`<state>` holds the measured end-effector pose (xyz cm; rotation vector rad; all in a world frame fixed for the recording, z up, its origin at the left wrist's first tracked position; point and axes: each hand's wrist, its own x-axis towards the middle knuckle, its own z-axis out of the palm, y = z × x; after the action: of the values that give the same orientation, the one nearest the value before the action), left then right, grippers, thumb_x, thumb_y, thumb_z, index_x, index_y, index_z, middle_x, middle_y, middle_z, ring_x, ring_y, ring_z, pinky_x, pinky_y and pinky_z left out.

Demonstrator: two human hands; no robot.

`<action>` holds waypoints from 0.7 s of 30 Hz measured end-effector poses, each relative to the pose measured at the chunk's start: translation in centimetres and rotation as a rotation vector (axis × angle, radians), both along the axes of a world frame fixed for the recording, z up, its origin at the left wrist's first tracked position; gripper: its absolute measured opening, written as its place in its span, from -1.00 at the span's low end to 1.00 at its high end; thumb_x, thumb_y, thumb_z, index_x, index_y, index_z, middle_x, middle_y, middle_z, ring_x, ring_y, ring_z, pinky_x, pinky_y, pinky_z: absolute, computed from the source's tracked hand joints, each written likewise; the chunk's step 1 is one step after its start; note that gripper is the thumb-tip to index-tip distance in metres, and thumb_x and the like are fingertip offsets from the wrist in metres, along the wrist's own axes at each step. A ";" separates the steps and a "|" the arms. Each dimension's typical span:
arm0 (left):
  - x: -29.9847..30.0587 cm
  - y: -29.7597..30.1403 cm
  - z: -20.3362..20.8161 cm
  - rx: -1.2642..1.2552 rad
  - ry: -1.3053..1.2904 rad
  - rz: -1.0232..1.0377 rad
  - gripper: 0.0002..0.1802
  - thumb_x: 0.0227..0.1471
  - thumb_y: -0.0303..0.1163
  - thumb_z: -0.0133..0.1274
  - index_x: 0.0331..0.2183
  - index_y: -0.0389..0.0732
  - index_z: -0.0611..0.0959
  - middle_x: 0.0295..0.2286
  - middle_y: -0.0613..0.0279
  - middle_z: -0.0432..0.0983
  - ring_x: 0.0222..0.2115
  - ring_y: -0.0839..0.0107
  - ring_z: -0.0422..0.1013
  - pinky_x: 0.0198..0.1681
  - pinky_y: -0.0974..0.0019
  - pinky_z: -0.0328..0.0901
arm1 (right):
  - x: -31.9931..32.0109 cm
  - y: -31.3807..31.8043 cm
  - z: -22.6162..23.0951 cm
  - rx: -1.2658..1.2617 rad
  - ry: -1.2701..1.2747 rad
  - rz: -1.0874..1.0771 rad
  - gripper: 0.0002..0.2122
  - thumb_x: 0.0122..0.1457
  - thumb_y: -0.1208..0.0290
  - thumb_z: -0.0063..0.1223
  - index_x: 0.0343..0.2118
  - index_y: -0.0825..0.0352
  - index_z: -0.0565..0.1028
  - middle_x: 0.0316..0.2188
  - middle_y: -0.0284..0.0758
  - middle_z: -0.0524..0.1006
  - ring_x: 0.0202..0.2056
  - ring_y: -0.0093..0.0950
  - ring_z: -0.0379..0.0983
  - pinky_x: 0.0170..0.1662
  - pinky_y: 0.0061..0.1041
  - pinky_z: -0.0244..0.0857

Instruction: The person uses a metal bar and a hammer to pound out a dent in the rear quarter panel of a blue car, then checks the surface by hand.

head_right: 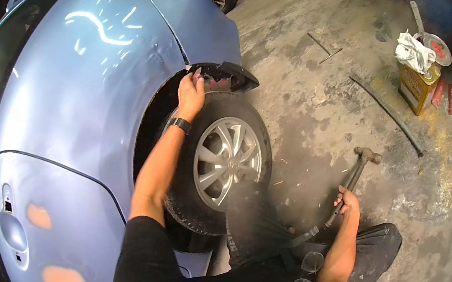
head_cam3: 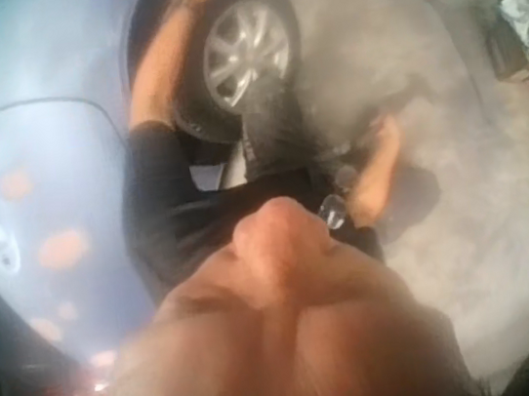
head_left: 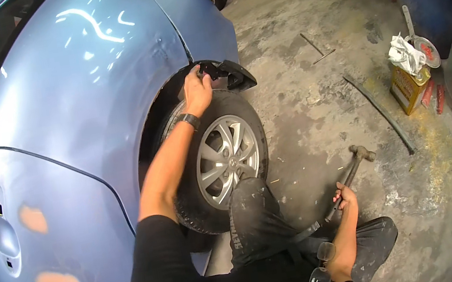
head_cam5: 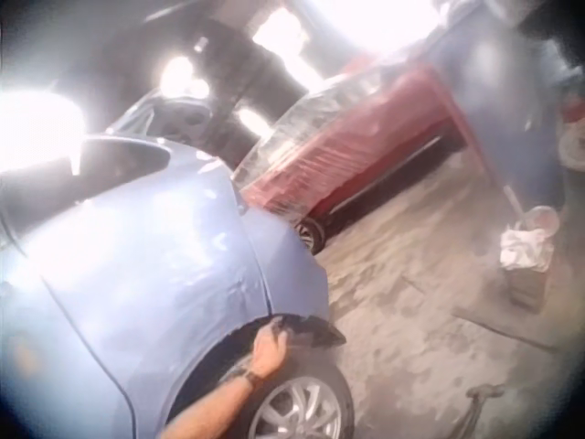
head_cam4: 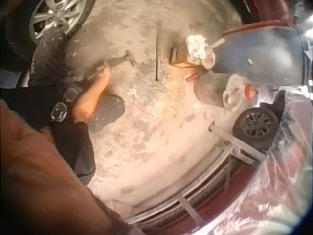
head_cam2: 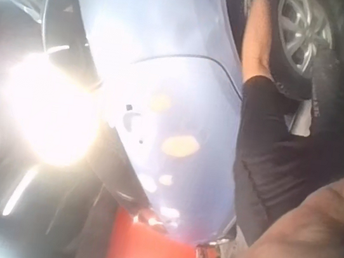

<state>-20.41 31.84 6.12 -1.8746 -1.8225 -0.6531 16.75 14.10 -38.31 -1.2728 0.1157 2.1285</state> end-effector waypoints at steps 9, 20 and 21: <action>-2.5 4.9 0.6 0.566 -1.352 -0.092 -0.47 0.02 -0.10 0.14 -0.75 -0.30 0.52 -0.69 0.19 0.49 -0.69 0.49 0.39 -0.61 0.39 0.30 | 2.0 0.0 -1.8 -0.003 -0.138 0.071 -0.79 0.18 0.32 0.00 -0.55 0.20 0.30 -0.83 -0.45 0.20 -0.83 -0.52 0.10 -0.77 -0.46 0.15; -4.0 6.4 -0.8 0.512 -1.184 -0.054 -0.45 0.09 -0.05 0.05 -0.45 -0.48 0.61 -0.57 0.15 0.53 -0.55 0.44 0.47 -0.46 0.37 0.36 | 1.9 1.2 -1.4 -0.053 -0.228 0.218 -0.67 0.22 0.29 -0.11 -0.70 0.20 0.28 -0.86 -0.42 0.18 -0.81 -0.45 0.11 -0.70 -0.43 0.17; -3.4 6.4 -0.5 0.602 -1.211 -0.125 -0.46 0.09 -0.07 0.06 -0.48 -0.48 0.62 -0.57 0.09 0.55 -0.55 0.40 0.47 -0.42 0.33 0.35 | 1.8 1.3 -1.3 -0.063 -0.215 0.217 -0.67 0.23 0.29 -0.12 -0.69 0.20 0.29 -0.86 -0.41 0.18 -0.81 -0.44 0.12 -0.70 -0.42 0.17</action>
<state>-23.79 38.23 5.67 -1.1851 -1.6965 -2.4215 18.55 15.43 -39.60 -1.6055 -0.0495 2.1646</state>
